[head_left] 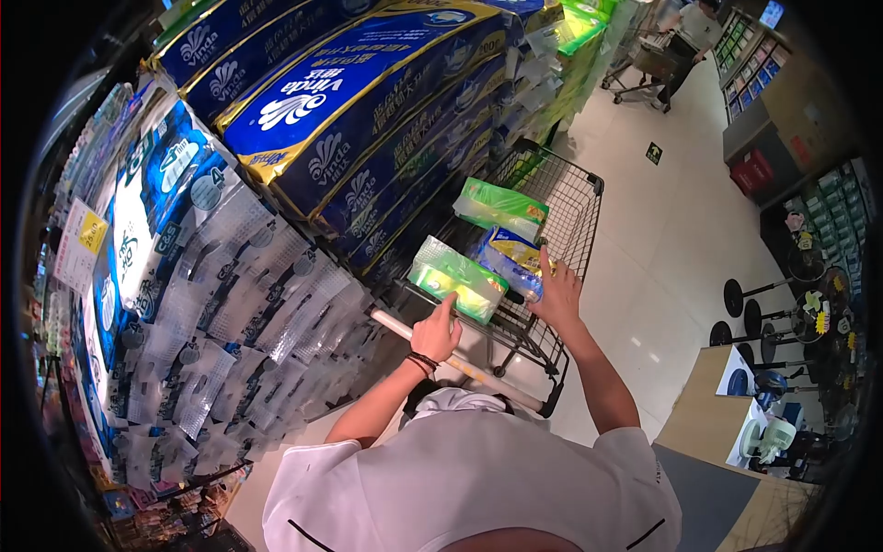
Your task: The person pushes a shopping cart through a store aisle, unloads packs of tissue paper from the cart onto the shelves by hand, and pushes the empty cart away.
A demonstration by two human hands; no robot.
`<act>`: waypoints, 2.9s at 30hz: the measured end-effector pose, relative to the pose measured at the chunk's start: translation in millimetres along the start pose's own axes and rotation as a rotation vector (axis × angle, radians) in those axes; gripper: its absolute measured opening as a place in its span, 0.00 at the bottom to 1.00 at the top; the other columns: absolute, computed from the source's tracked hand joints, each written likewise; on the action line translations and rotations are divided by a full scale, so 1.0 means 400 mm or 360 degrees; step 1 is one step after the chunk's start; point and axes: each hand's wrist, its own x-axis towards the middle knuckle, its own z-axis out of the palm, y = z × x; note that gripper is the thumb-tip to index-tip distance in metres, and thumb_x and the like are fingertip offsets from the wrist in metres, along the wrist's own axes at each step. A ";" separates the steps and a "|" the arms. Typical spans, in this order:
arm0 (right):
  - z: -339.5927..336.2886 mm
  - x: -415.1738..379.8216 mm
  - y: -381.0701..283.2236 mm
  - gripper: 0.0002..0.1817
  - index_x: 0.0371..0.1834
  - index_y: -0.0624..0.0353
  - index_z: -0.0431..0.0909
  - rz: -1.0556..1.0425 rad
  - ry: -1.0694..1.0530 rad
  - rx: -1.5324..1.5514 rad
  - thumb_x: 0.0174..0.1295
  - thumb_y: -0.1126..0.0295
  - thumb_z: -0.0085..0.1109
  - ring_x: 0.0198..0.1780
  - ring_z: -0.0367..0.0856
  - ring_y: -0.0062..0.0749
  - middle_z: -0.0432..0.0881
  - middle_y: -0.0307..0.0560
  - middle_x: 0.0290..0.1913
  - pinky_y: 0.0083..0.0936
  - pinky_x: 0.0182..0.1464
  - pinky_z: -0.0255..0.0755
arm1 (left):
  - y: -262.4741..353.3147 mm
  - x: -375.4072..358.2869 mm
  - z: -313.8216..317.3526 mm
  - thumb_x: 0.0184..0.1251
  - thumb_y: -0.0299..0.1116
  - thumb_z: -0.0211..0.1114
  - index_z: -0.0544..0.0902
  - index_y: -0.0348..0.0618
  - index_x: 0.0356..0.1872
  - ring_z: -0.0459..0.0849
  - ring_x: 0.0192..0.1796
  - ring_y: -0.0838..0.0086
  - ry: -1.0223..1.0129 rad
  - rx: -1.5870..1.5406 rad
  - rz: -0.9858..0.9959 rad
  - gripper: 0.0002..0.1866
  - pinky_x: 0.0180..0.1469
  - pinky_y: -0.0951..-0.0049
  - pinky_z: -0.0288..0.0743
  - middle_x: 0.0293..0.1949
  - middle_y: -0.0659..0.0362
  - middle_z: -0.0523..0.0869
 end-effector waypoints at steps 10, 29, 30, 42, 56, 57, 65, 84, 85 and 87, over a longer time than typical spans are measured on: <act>-0.012 0.009 0.105 0.73 0.88 0.44 0.45 0.0177 0.0044 -0.0057 0.36 0.54 0.84 0.64 0.72 0.57 0.69 0.60 0.66 0.57 0.60 0.69 | 0.069 0.072 0.070 0.68 0.35 0.62 0.73 0.50 0.69 0.90 0.40 0.55 0.0100 -0.0090 0.0168 0.27 0.41 0.53 0.83 0.43 0.56 0.90; 0.017 0.136 0.436 0.73 0.87 0.44 0.44 0.0750 -0.0043 0.0034 0.37 0.54 0.86 0.63 0.72 0.59 0.67 0.60 0.65 0.57 0.59 0.71 | 0.270 0.370 0.303 0.68 0.39 0.61 0.83 0.48 0.54 0.88 0.28 0.57 -0.0332 -0.0078 0.0818 0.16 0.35 0.55 0.82 0.26 0.54 0.88; 0.015 0.151 0.455 0.72 0.87 0.44 0.44 0.0771 -0.0040 0.0016 0.37 0.55 0.86 0.64 0.72 0.59 0.67 0.60 0.65 0.57 0.59 0.71 | 0.283 0.390 0.319 0.68 0.39 0.62 0.83 0.48 0.53 0.88 0.28 0.57 -0.0341 -0.0081 0.0850 0.16 0.35 0.55 0.81 0.26 0.54 0.88; -0.014 0.335 0.638 0.71 0.84 0.51 0.47 0.0773 0.0116 -0.0122 0.37 0.52 0.87 0.74 0.64 0.61 0.61 0.64 0.74 0.66 0.65 0.68 | 0.390 0.625 0.423 0.69 0.38 0.63 0.84 0.47 0.47 0.88 0.31 0.58 -0.0343 -0.0274 0.1144 0.10 0.36 0.56 0.80 0.26 0.56 0.86; -0.096 0.632 0.961 0.65 0.84 0.51 0.54 0.0360 0.0176 0.0126 0.39 0.55 0.83 0.67 0.70 0.61 0.69 0.64 0.66 0.57 0.66 0.67 | 0.498 0.893 0.476 0.72 0.47 0.60 0.79 0.50 0.59 0.90 0.43 0.51 -0.0723 -0.0169 0.0600 0.20 0.45 0.48 0.82 0.43 0.50 0.90; -0.138 0.664 0.971 0.65 0.84 0.51 0.54 0.0307 0.0172 0.0128 0.39 0.55 0.83 0.67 0.70 0.61 0.69 0.64 0.66 0.56 0.67 0.67 | 0.501 0.905 0.481 0.72 0.48 0.60 0.79 0.50 0.60 0.90 0.44 0.51 -0.0764 -0.0177 0.0581 0.21 0.45 0.48 0.82 0.43 0.49 0.90; -0.411 0.879 0.982 0.58 0.81 0.41 0.63 -0.0400 0.0271 0.0209 0.38 0.60 0.80 0.68 0.70 0.59 0.72 0.61 0.65 0.51 0.70 0.64 | 0.562 1.026 0.606 0.73 0.43 0.68 0.82 0.43 0.61 0.92 0.48 0.64 -0.0907 -0.1198 0.0021 0.22 0.49 0.64 0.84 0.47 0.54 0.92; -1.201 0.564 0.809 0.48 0.72 0.47 0.65 -0.0890 0.1208 0.0481 0.51 0.41 0.77 0.70 0.72 0.63 0.65 0.73 0.72 0.56 0.69 0.73 | 1.168 1.339 0.426 0.66 0.80 0.45 0.55 0.58 0.83 0.64 0.80 0.58 -0.1437 -0.3818 0.0284 0.52 0.76 0.43 0.69 0.81 0.57 0.63; -1.206 0.534 0.814 0.47 0.72 0.48 0.64 -0.0977 0.1271 0.0376 0.53 0.40 0.76 0.71 0.71 0.66 0.65 0.74 0.72 0.60 0.68 0.73 | 1.187 1.374 0.411 0.65 0.81 0.45 0.58 0.55 0.82 0.68 0.78 0.60 -0.1553 -0.4024 0.0505 0.53 0.75 0.46 0.71 0.79 0.56 0.67; -1.204 0.475 0.824 0.44 0.73 0.46 0.61 -0.1041 0.1439 -0.0028 0.60 0.38 0.69 0.71 0.69 0.71 0.64 0.76 0.72 0.66 0.68 0.71 | 1.233 1.457 0.354 0.64 0.83 0.45 0.65 0.52 0.80 0.74 0.74 0.61 -0.1751 -0.4240 0.0837 0.54 0.74 0.51 0.73 0.74 0.55 0.74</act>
